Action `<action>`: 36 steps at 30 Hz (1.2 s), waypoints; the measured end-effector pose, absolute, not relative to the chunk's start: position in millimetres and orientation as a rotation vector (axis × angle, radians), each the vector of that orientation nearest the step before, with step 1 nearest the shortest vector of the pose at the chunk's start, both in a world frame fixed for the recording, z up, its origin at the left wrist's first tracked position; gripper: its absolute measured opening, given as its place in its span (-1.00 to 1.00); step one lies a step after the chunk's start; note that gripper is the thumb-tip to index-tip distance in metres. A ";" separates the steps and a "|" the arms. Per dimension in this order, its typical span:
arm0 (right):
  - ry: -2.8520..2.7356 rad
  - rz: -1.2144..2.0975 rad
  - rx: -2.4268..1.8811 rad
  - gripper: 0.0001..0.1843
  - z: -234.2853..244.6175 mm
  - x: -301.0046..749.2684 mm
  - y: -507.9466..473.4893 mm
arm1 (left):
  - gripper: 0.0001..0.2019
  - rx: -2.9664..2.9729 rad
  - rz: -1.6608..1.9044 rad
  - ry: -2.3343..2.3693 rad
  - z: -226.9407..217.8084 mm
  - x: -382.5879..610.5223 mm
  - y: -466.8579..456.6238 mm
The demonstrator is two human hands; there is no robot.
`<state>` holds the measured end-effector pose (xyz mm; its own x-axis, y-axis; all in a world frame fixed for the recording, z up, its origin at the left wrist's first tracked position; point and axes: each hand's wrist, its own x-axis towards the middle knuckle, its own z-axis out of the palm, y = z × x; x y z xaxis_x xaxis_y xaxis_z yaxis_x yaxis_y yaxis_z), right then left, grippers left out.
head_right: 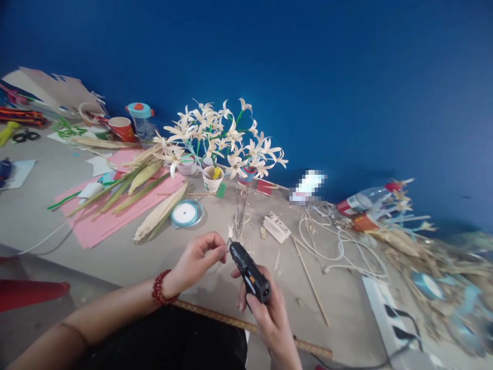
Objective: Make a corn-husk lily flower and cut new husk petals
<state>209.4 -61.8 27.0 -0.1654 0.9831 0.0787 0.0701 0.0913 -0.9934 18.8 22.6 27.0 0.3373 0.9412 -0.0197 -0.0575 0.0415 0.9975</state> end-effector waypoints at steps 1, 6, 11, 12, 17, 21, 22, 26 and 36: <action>-1.432 1.218 -1.127 -0.65 27.3 209.3 -61.8 | -0.79 1.286 0.958 0.927 27.7 18.8 22.8; -1.467 1.176 -1.166 -0.65 28.0 209.7 -61.8 | -0.79 1.287 0.960 0.929 28.6 18.4 22.7; -1.511 1.171 -1.178 -0.67 26.6 211.6 -64.0 | -0.78 1.278 0.975 0.894 26.7 17.3 21.5; -1.514 1.171 -1.178 -0.67 26.7 211.7 -64.3 | -0.78 1.275 0.978 0.892 26.2 17.0 21.2; -1.528 1.169 -1.190 -0.68 28.6 211.0 -65.5 | -0.77 1.229 0.982 0.857 24.7 15.6 19.8; -1.545 1.153 -1.196 -0.66 28.7 211.1 -66.6 | -0.76 1.163 0.980 0.815 24.6 15.8 19.2; -1.547 1.148 -1.195 -0.66 28.6 211.0 -66.8 | -0.76 1.143 0.980 0.805 24.8 16.0 19.2; -1.537 1.148 -1.208 -0.67 29.5 209.9 -67.0 | -0.73 1.095 0.983 0.798 25.6 16.7 18.9; -1.523 1.139 -1.205 -0.64 24.9 212.2 -67.3 | -0.73 1.130 0.988 0.820 25.6 16.0 17.3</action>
